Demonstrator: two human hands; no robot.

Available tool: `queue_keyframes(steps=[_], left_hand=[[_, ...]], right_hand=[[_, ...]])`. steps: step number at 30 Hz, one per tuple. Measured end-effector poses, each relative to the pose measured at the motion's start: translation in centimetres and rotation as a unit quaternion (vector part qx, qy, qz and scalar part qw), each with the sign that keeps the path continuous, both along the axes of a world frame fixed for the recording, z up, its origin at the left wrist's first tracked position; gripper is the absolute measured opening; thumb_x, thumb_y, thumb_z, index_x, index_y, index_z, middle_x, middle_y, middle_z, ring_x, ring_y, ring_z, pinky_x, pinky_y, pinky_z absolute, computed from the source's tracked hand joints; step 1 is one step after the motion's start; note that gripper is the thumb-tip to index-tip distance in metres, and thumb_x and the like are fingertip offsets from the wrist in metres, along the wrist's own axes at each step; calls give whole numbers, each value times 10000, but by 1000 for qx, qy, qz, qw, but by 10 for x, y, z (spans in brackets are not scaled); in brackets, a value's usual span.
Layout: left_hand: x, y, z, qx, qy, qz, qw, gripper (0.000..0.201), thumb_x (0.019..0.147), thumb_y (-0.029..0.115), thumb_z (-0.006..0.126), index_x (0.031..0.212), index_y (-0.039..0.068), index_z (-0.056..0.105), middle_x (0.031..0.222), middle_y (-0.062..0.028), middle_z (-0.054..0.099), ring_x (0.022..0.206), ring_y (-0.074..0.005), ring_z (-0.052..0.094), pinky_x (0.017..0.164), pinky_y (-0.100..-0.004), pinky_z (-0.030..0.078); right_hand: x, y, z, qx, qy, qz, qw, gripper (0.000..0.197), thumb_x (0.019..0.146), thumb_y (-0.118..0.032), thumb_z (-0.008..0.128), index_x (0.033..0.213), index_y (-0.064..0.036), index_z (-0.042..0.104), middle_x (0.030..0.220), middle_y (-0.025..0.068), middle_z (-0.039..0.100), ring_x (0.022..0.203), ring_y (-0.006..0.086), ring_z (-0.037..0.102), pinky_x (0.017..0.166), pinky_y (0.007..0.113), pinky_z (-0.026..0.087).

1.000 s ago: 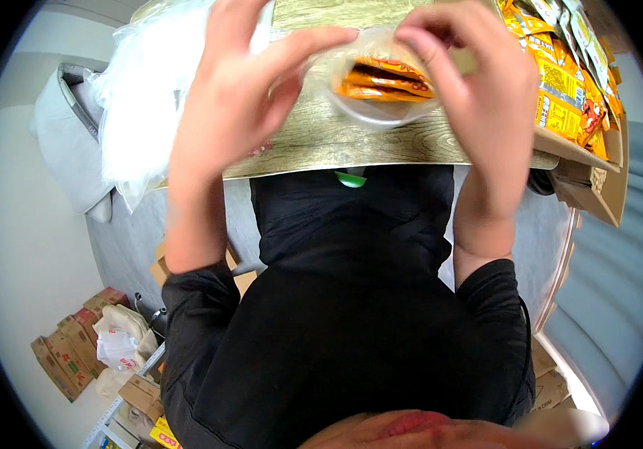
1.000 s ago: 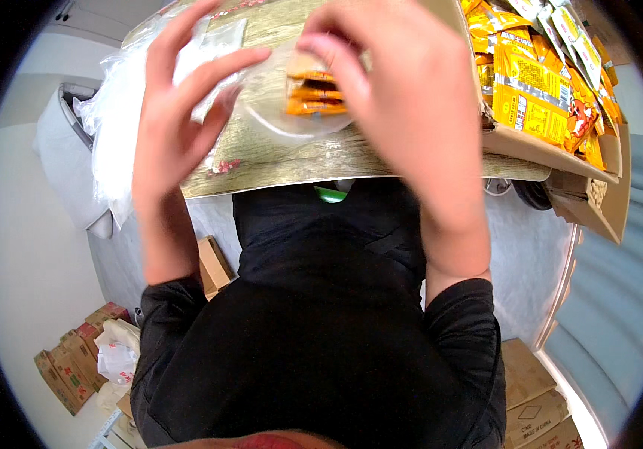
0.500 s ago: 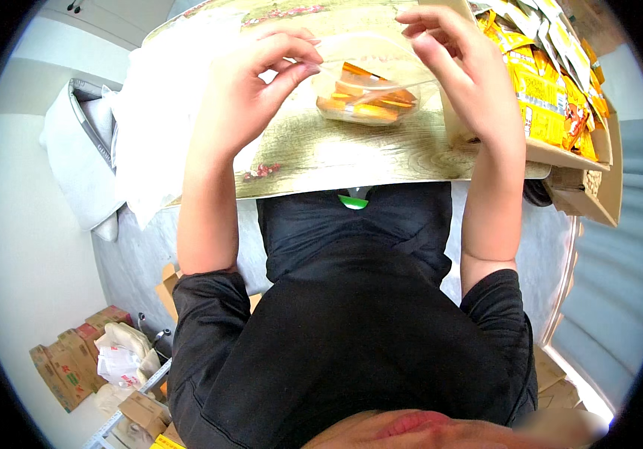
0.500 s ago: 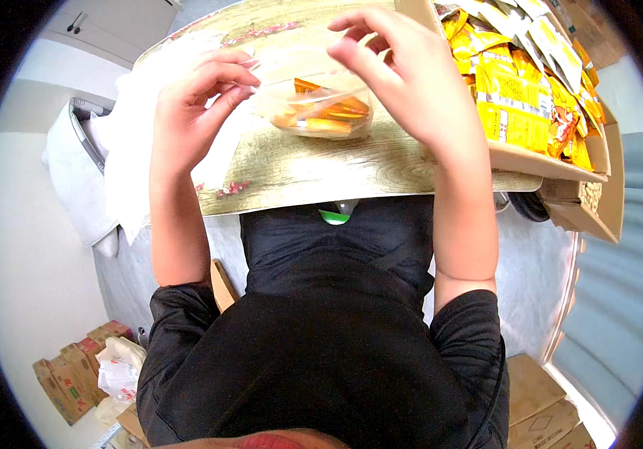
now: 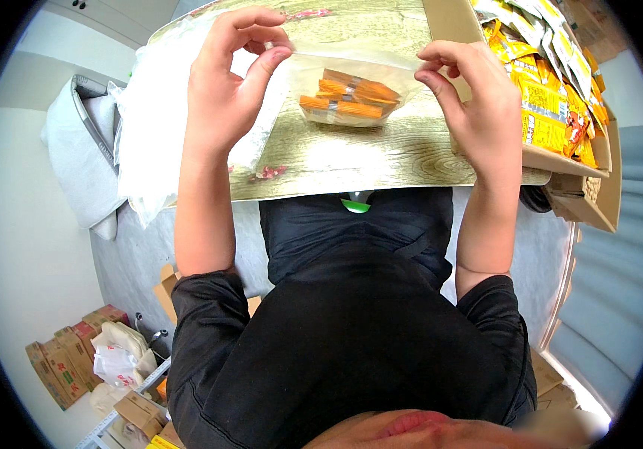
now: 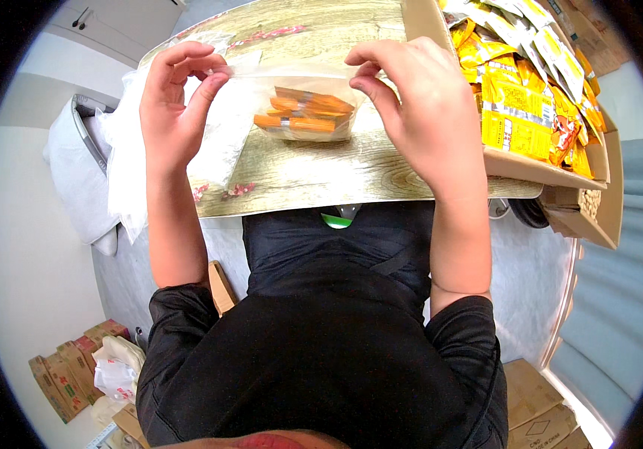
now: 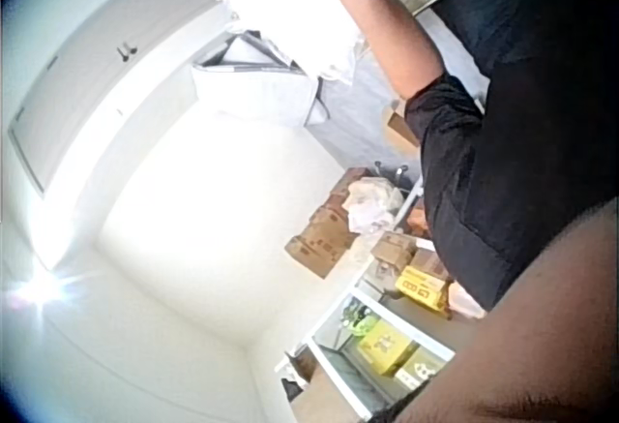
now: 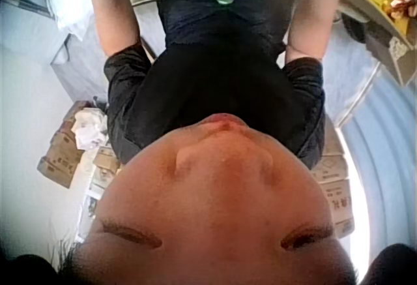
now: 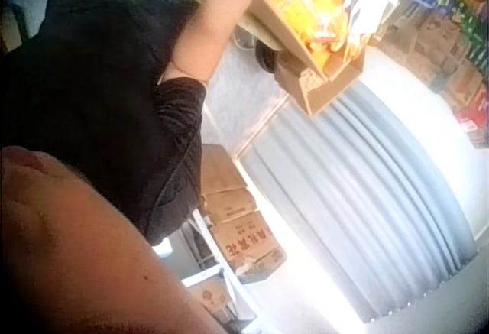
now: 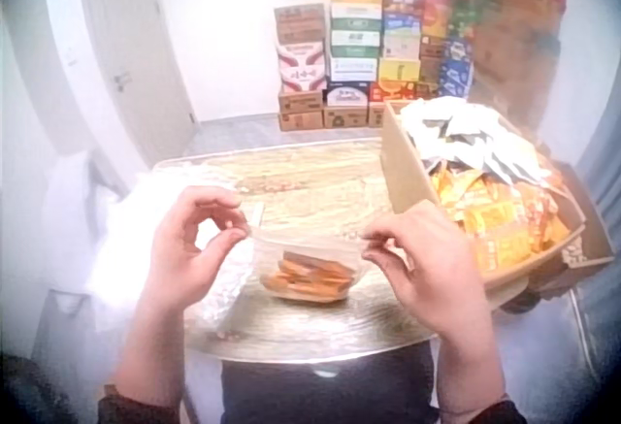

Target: The person takes several snack packets from a large box and places them into a clear plastic bag, then seals the bag.

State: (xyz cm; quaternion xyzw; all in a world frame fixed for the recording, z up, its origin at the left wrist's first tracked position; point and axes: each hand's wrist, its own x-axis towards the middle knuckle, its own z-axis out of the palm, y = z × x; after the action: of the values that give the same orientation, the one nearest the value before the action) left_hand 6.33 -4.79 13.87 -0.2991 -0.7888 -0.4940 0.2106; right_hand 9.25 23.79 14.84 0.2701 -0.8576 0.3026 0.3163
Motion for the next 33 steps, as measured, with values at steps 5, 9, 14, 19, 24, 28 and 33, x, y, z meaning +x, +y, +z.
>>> queue_keyframes(steps=[5,9,14,19,24,28,33], left_hand=[[2,5,-6,-25,65,40,997,329,851,-87,649,1147,41,585,952,-61,680,875,-175,646,831,-299,508],[7,7,-1,-112,40,35,992,431,878,-11,681,1288,32,554,1033,-74,661,973,-161,619,922,-311,461],[11,14,1,-79,8,-1,997,595,837,-6,746,1398,63,563,967,-67,712,971,-159,683,1000,-335,459],[9,17,2,-29,-5,-28,999,610,821,0,769,1394,92,583,920,-49,720,971,-144,685,1020,-349,452],[13,22,5,-103,41,0,994,583,827,17,762,1381,93,599,904,-40,736,946,-132,688,1020,-361,455],[15,24,6,-96,38,6,995,561,837,19,744,1375,102,607,888,-31,735,934,-121,690,1010,-349,460],[17,27,15,-202,139,53,968,434,793,19,749,1214,118,716,885,-19,722,927,-192,651,904,-347,482]], right_hand=[[3,-10,0,-9,24,6,1000,321,799,-35,758,1100,-107,675,839,62,688,861,252,640,820,379,507],[0,-14,-5,-63,-38,28,997,316,825,-42,741,1128,-100,672,867,76,691,847,248,671,794,364,529],[-1,-10,-7,-58,-56,39,996,317,844,-39,732,1150,-94,672,884,87,696,835,231,704,771,335,554],[1,-12,-2,-80,-87,67,991,310,851,-12,716,1149,-84,670,906,91,700,845,196,710,783,316,561],[-1,-13,-5,-86,-98,67,989,315,852,-20,718,1153,-89,660,906,90,694,854,199,703,789,326,555],[1,-21,-1,-74,-76,80,991,324,838,-34,721,1145,-103,644,874,81,679,858,240,684,800,361,536],[-1,-26,-4,-54,-42,74,995,323,815,-40,727,1117,-112,638,849,59,673,851,266,670,783,382,524]])
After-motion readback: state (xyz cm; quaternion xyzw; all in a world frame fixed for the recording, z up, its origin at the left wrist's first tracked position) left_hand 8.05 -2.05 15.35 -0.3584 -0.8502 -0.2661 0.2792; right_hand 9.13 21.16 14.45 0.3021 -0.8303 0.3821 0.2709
